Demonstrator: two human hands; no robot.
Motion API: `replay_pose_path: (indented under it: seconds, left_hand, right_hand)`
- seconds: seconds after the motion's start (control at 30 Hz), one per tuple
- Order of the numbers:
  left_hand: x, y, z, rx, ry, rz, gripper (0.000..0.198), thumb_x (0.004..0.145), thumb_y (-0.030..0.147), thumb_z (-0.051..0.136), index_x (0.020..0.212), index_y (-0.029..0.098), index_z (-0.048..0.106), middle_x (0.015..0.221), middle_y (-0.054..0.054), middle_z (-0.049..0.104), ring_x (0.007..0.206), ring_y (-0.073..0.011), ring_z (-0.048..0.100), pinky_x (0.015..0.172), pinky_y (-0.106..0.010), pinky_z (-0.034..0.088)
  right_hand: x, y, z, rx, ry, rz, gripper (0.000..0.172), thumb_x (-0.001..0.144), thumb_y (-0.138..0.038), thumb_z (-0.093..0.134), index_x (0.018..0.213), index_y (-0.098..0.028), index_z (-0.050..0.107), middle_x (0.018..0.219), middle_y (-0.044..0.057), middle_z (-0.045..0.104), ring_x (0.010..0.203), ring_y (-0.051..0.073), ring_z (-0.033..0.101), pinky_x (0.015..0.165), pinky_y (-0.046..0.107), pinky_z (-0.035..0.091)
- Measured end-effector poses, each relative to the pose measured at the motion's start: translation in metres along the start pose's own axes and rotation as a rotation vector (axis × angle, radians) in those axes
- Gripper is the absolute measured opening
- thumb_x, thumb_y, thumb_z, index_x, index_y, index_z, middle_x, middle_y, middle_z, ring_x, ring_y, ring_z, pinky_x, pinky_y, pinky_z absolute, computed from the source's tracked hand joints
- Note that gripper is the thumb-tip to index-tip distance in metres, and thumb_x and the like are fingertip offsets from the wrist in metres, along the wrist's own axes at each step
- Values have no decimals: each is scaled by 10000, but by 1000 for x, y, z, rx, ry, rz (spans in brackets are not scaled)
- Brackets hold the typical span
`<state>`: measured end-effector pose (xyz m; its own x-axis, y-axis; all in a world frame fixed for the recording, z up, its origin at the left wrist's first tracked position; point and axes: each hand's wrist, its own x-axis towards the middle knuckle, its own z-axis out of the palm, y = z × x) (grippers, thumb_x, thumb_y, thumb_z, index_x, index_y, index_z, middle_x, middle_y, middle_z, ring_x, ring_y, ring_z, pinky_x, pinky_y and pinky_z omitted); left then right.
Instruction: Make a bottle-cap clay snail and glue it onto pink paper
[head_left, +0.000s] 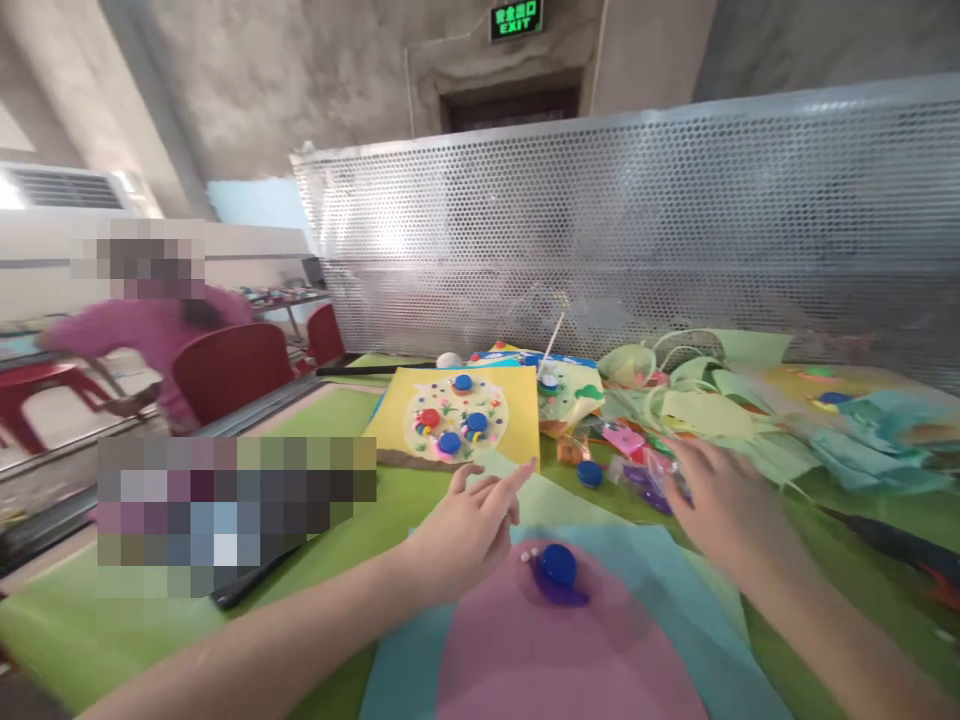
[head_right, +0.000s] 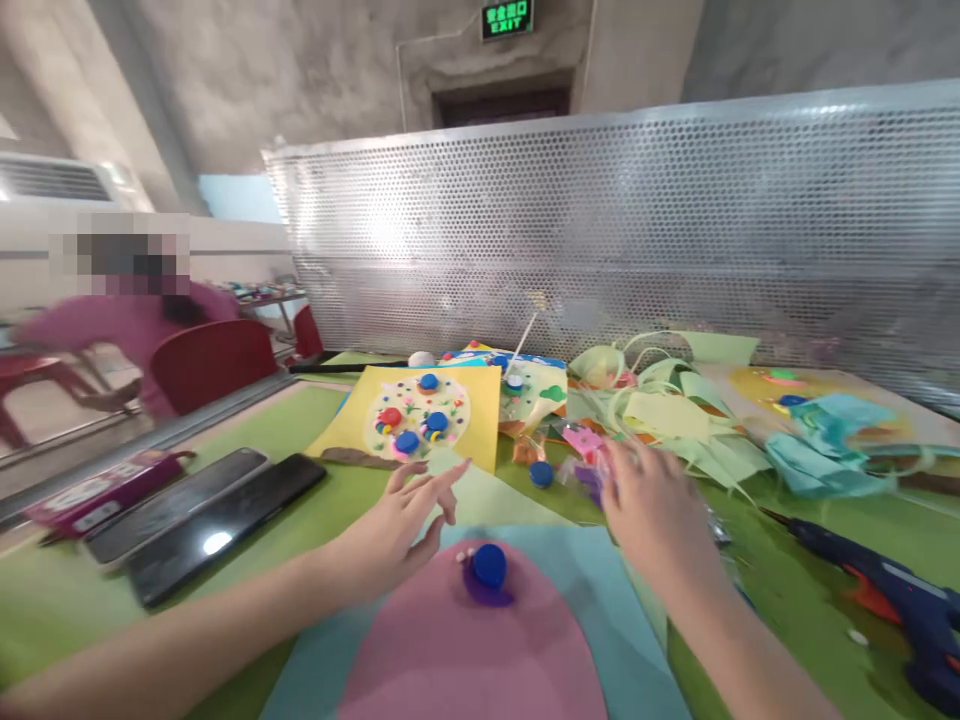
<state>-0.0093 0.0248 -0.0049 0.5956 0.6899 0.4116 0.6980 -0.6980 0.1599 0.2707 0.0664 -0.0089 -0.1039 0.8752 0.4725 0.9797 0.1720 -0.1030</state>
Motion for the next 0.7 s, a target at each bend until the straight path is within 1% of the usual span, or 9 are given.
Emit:
replay_pose_path:
  seconds: [0.03,0.1,0.13,0.2,0.3,0.4,0.47,0.57,0.7]
  left_hand:
    - [0,1,0,7,11,-9,650,779,26,338,1377,181,136,819,-8,638,814,-175,596,942,-455,332]
    - [-1,3,-2,11,32,-27,623,767,34,355,1353,179,197,815,-8,628,805,-173,590,924,-432,350]
    - [-1,4,-2,8,45,-31,608,774,38,360,1344,188,213,833,-10,634,822,-173,591,926,-426,346]
    - [-2,4,-3,-4,74,-33,577,803,45,362,1337,212,222,881,-9,654,863,-168,598,945,-423,322]
    - [-2,1,-4,-41,115,-27,539,849,72,376,1336,236,213,908,6,689,905,-154,608,965,-411,288]
    - [-1,-1,-3,-96,155,-35,521,876,116,420,1335,241,209,887,20,712,892,-144,617,959,-396,290]
    - [1,0,-4,-136,176,-59,516,875,147,463,1324,244,227,839,33,718,869,-149,617,929,-384,325]
    - [2,4,-4,-186,200,-110,500,856,172,511,1288,244,270,772,53,709,866,-167,613,864,-357,394]
    - [-1,14,0,-218,219,-144,420,854,152,479,1237,242,330,846,46,693,923,-167,609,851,-321,432]
  right_hand:
    - [1,12,2,-123,-41,104,424,803,-284,431,1171,-121,564,1195,224,559,1075,428,498,810,532,398]
    - [3,35,5,-205,-201,257,413,787,-425,476,1120,-216,606,1192,228,566,1014,449,537,727,536,389]
    - [4,45,6,-185,-270,345,384,776,-466,492,1046,-235,638,1121,235,605,965,433,572,700,523,391]
    - [5,58,8,-83,-363,369,372,761,-503,503,933,-214,662,992,239,655,859,412,618,631,498,410]
    - [6,60,5,-10,-291,297,329,726,-399,565,909,-140,657,882,253,669,792,424,624,600,483,428]
    - [6,50,-6,26,-184,217,354,728,-229,537,1053,-106,607,915,226,664,815,385,630,626,433,451]
    - [8,42,-17,56,-115,210,388,753,-183,495,1125,-96,560,954,208,657,848,352,630,655,407,463]
    - [10,30,-31,135,-16,198,344,808,-235,476,1130,-133,540,928,137,672,863,283,636,714,356,481]
    - [9,13,-33,252,11,136,227,834,-353,502,1004,-225,578,854,42,695,850,178,648,739,211,487]
